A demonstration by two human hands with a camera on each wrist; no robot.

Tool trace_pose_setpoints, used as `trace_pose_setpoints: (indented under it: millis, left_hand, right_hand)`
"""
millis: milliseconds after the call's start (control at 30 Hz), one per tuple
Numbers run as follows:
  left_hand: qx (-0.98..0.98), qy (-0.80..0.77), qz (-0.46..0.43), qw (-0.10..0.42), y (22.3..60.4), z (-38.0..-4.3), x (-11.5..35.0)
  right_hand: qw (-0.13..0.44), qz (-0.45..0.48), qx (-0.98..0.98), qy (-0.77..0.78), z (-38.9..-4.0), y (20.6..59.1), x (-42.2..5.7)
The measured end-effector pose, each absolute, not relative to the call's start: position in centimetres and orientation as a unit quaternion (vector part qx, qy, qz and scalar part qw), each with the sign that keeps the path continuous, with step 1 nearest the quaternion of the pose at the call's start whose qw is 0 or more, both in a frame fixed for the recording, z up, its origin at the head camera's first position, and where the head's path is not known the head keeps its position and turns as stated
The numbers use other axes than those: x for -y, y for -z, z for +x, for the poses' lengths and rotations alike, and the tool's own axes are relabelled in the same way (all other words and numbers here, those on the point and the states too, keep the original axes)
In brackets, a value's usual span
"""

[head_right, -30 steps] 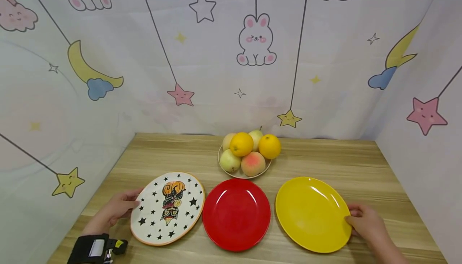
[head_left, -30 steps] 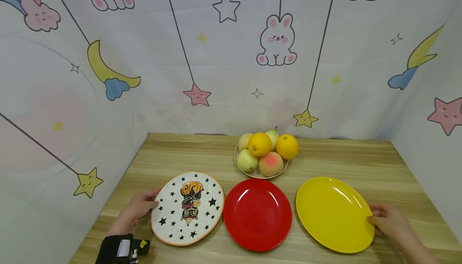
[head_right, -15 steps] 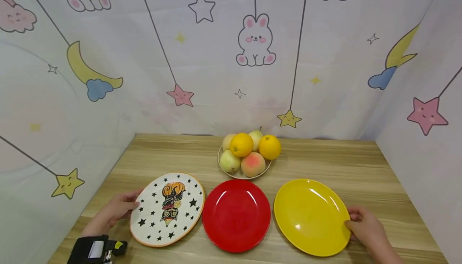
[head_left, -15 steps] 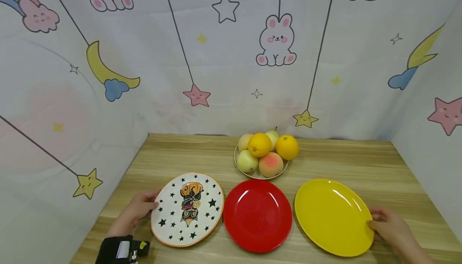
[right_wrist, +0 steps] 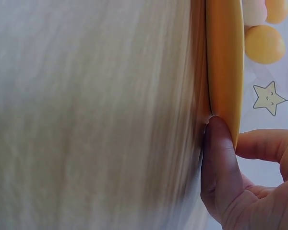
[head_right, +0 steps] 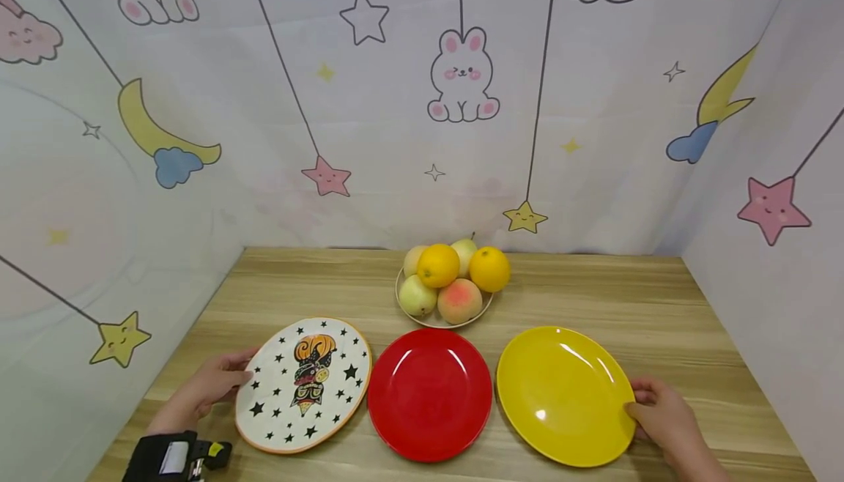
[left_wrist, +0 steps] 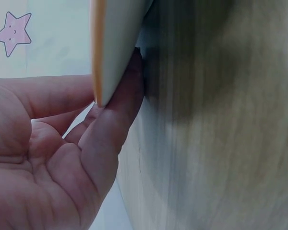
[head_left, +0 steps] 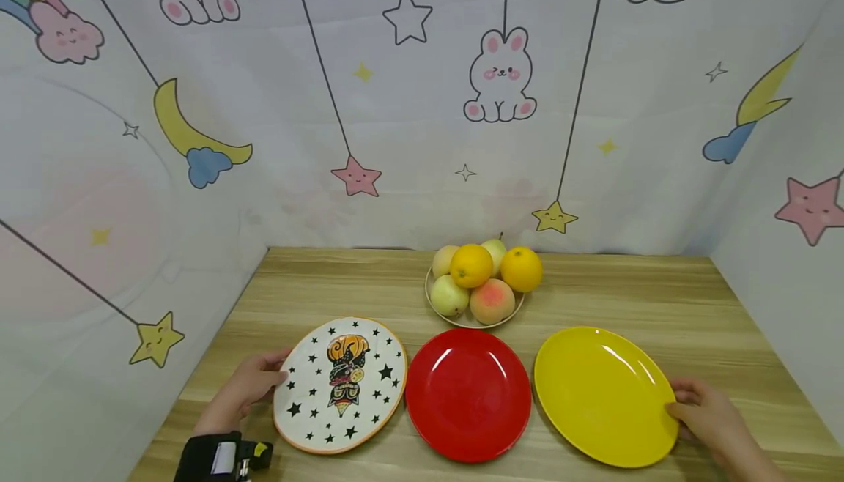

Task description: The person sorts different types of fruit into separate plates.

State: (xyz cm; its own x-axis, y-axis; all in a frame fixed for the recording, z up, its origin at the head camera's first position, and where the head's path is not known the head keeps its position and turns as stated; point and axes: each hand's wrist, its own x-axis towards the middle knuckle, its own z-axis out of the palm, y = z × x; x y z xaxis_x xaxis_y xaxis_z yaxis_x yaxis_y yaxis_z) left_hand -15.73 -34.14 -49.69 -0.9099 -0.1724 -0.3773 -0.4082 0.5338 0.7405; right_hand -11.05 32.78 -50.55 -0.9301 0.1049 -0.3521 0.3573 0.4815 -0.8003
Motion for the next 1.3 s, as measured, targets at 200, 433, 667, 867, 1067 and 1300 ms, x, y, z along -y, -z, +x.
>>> trace_pose_setpoints:
  millis: [200,433,667,867,1067,1300]
  left_hand:
    - [-0.865,-0.455,-0.167,0.130,49.72,-15.54,34.29]
    - [-0.865,-0.457,-0.160,0.132,49.72,-15.24,34.68]
    - [-0.867,-0.454,-0.159,0.132,49.58,-15.03,34.57]
    - [-0.863,-0.460,-0.167,0.128,49.56,-15.02,34.52]
    - [-0.862,-0.466,-0.164,0.115,49.77,-14.99,34.50]
    - [-0.858,-0.474,-0.166,0.112,49.94,-14.85,34.45]
  right_hand:
    - [0.131,0.142,-0.847,0.495,-11.15,50.48,-32.58]
    - [0.132,0.150,-0.846,0.495,-11.30,50.63,-32.40]
    - [0.137,0.157,-0.841,0.499,-11.17,50.60,-32.54]
    - [0.138,0.154,-0.839,0.503,-11.04,50.46,-32.39]
    - [0.139,0.152,-0.838,0.505,-10.93,50.59,-32.35]
    - [0.142,0.159,-0.837,0.504,-10.70,50.41,-32.17]
